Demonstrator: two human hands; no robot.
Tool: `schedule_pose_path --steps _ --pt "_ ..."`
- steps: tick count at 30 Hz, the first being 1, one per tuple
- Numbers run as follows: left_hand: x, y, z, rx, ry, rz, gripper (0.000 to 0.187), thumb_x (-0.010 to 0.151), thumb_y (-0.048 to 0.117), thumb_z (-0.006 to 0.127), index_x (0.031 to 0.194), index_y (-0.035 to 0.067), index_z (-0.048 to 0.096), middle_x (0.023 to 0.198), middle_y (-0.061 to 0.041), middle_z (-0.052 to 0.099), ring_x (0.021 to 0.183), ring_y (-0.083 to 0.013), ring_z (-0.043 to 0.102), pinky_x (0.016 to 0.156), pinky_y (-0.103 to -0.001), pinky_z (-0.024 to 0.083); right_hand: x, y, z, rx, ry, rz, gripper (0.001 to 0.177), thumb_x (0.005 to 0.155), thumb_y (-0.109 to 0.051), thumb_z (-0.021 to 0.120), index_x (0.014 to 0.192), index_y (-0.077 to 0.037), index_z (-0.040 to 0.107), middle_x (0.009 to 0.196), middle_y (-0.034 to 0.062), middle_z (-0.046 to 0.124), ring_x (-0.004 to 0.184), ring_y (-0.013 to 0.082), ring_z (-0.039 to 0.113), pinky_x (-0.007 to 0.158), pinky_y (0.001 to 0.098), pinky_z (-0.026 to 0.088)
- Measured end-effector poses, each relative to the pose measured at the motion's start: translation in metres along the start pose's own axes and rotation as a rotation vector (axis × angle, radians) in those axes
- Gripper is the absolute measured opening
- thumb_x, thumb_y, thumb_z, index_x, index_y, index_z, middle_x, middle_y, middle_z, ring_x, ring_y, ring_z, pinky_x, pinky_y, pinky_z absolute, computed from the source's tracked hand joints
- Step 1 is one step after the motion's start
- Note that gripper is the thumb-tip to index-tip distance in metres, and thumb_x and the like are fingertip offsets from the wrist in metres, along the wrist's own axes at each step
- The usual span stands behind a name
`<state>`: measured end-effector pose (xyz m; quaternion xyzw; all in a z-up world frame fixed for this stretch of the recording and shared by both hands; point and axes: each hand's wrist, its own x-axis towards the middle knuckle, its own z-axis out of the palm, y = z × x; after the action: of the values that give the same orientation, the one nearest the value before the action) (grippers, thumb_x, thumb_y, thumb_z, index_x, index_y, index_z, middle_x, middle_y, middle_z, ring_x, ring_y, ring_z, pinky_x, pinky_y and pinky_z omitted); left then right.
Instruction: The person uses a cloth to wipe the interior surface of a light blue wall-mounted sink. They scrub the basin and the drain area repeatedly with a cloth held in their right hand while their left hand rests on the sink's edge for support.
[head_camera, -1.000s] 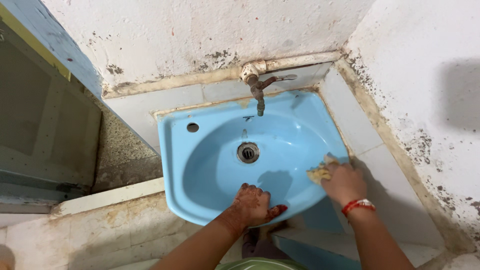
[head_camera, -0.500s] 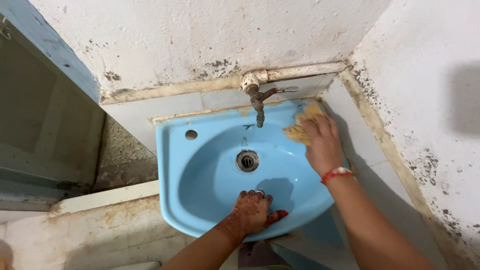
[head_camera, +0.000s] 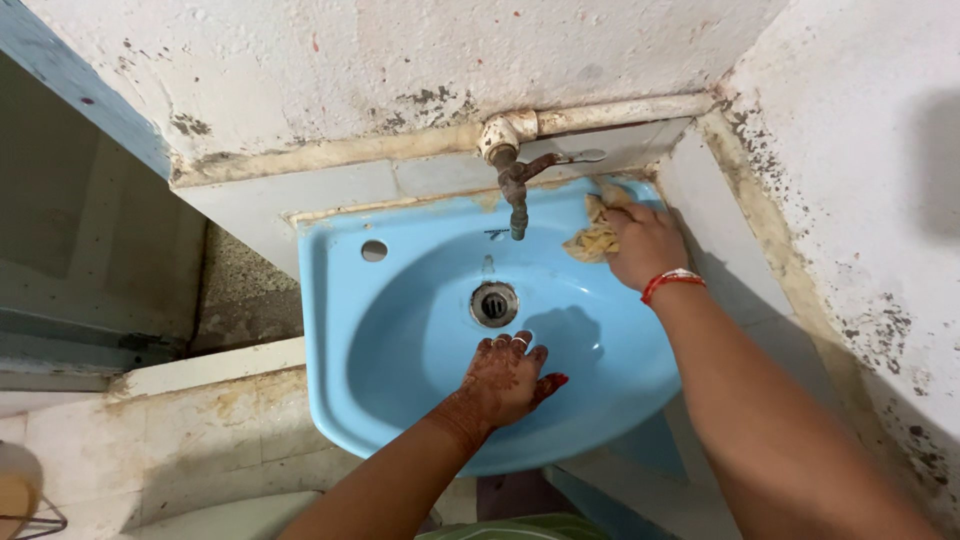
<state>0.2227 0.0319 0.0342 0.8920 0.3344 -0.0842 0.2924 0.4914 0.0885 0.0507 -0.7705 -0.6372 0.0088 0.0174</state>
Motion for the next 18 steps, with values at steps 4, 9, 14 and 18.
schedule_pose_path --steps 4,9,14,18 --pt "-0.004 -0.007 0.007 -0.03 0.046 0.009 0.052 0.1 0.048 0.052 0.126 0.004 0.063 0.136 -0.022 0.053 0.122 -0.0361 0.053 0.103 -0.052 0.041 -0.015 0.009 0.005 0.094 0.076 0.066 0.052 0.08 -0.014 0.075 0.131 -0.017 0.068 0.14 0.0085 0.058 0.132 0.0362 0.049 0.109 0.0454 0.044" --pt "-0.019 -0.022 0.007 -0.062 0.114 0.033 0.048 0.098 0.042 0.059 0.124 0.003 0.064 0.137 -0.023 0.053 0.126 -0.0366 0.051 0.107 -0.052 0.037 -0.054 0.0 0.003 -0.058 0.139 0.118 0.053 0.075 -0.014 0.074 0.128 -0.018 0.069 0.136 0.0082 0.059 0.134 0.0353 0.046 0.106 0.0524 0.042" --pt "-0.047 -0.03 -0.008 -0.033 0.053 0.019 0.044 0.097 0.039 0.061 0.124 0.004 0.065 0.128 -0.017 0.062 0.126 -0.0335 0.053 0.112 -0.048 0.036 -0.099 -0.019 0.003 -0.212 0.142 0.194 0.051 0.079 -0.017 0.068 0.131 -0.019 0.067 0.136 0.0089 0.058 0.132 0.0349 0.047 0.101 0.0522 0.043" --pt "-0.06 -0.047 -0.007 -0.003 0.144 0.024 0.039 0.096 0.034 0.061 0.122 0.006 0.066 0.13 -0.016 0.06 0.13 -0.0324 0.05 0.118 -0.051 0.028 -0.122 -0.04 -0.003 -0.366 -0.035 0.256 0.047 0.083 -0.023 0.064 0.13 -0.023 0.065 0.133 0.0041 0.056 0.134 0.0305 0.042 0.105 0.0575 0.038"
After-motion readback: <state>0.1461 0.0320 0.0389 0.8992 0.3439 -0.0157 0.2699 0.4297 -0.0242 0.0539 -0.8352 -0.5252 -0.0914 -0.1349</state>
